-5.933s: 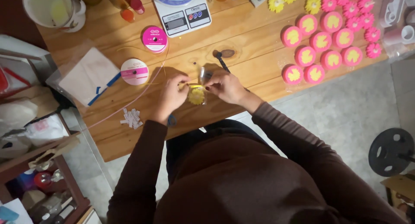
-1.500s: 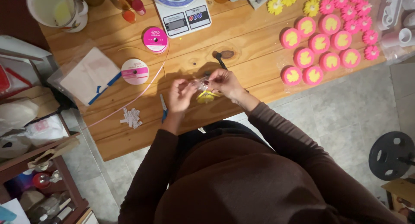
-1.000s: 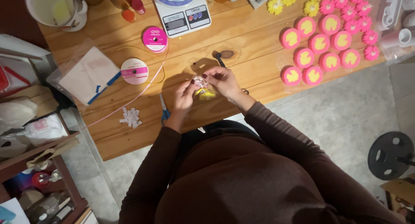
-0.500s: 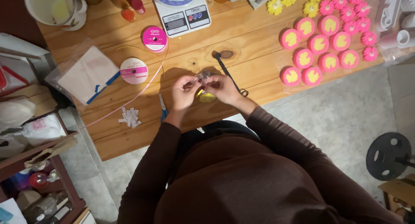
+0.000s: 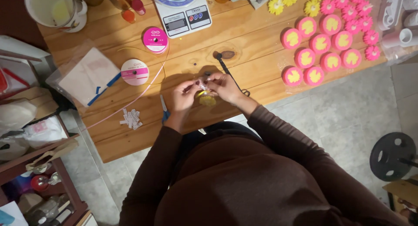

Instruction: Packaging flower-shaped wax products into small plastic bags and finishing them with ribbons and labels.

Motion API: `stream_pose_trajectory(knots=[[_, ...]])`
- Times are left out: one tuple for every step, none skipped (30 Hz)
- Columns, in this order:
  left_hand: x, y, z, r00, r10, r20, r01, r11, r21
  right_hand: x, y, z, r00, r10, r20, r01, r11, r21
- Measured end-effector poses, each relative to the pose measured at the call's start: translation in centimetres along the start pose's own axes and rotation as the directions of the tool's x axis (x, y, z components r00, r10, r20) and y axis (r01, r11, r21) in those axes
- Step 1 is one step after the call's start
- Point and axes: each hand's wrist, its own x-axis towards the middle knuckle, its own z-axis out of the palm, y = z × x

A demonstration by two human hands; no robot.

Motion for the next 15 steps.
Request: stream_pose_trajectory(knots=[[-0.3, 1.1, 0.3, 1.0, 0.001, -0.002, -0.001, 1.0, -0.001, 0.2, 0.2, -0.2, 1.0, 0.0, 0.002, 0.0, 1.0, -0.002], [-0.6, 2.2, 0.5, 0.998, -0.055, 0.029, 0.059, 0.988, -0.142, 0.4, 0.4, -0.3, 0.999, -0.02, 0.037, 0.018, 0.998, 0.067], [-0.9, 3.4, 0.7, 0.992, -0.107, 0.068, 0.122, 0.953, -0.277, 0.6, 0.6, -0.4, 0.997, -0.043, 0.069, 0.033, 0.99, 0.139], [-1.1, 4.6, 0.8, 0.992, -0.107, 0.066, 0.121, 0.953, -0.277, 1.0, 1.3, -0.7, 0.997, -0.043, 0.071, 0.033, 0.99, 0.138], [-1.3, 5.8, 1.0, 0.973, -0.23, 0.031, 0.228, 0.925, -0.303, 1.5, 2.0, -1.1, 0.995, -0.051, 0.084, 0.04, 0.99, 0.133], [-1.5, 7.0, 1.3, 0.937, -0.35, 0.0, 0.33, 0.884, -0.332, 1.9, 2.7, -1.4, 0.994, -0.06, 0.097, 0.047, 0.991, 0.128], [-1.8, 7.5, 1.4, 0.936, -0.352, 0.002, 0.332, 0.883, -0.333, 1.7, 2.7, -1.4, 0.994, -0.058, 0.094, 0.045, 0.991, 0.129], [-2.0, 8.0, 1.6, 0.905, -0.426, -0.016, 0.412, 0.883, -0.227, 1.5, 2.8, -1.5, 0.993, -0.047, 0.104, 0.032, 0.991, 0.133], [-2.0, 8.7, 1.8, 0.87, -0.491, -0.043, 0.483, 0.867, -0.12, 1.6, 2.6, -1.5, 0.992, -0.04, 0.116, 0.024, 0.99, 0.136], [-1.6, 6.9, 1.2, 0.872, -0.489, -0.041, 0.481, 0.868, -0.12, 1.5, 1.9, -1.4, 0.992, -0.042, 0.115, 0.027, 0.99, 0.135], [-1.4, 5.1, 0.5, 0.951, -0.293, 0.096, 0.296, 0.955, -0.013, 1.3, 1.4, -1.1, 0.994, -0.024, 0.106, 0.012, 0.994, 0.109], [-1.2, 3.2, -0.2, 0.963, -0.095, 0.252, 0.082, 0.995, 0.062, 1.1, 1.0, -0.9, 0.995, -0.006, 0.096, -0.002, 0.997, 0.082], [-1.2, 3.2, -0.2, 0.963, -0.096, 0.253, 0.082, 0.995, 0.062, 0.8, 0.4, -0.8, 0.995, -0.006, 0.095, -0.002, 0.997, 0.083], [-1.2, 3.1, -0.2, 0.963, -0.101, 0.25, 0.058, 0.983, 0.172, 0.4, -0.2, -0.7, 0.998, 0.018, 0.057, -0.021, 0.999, 0.049], [-1.2, 3.0, -0.2, 0.964, -0.104, 0.244, 0.033, 0.959, 0.281, 0.2, -0.8, -0.5, 0.999, 0.041, 0.02, -0.042, 0.999, 0.016]])
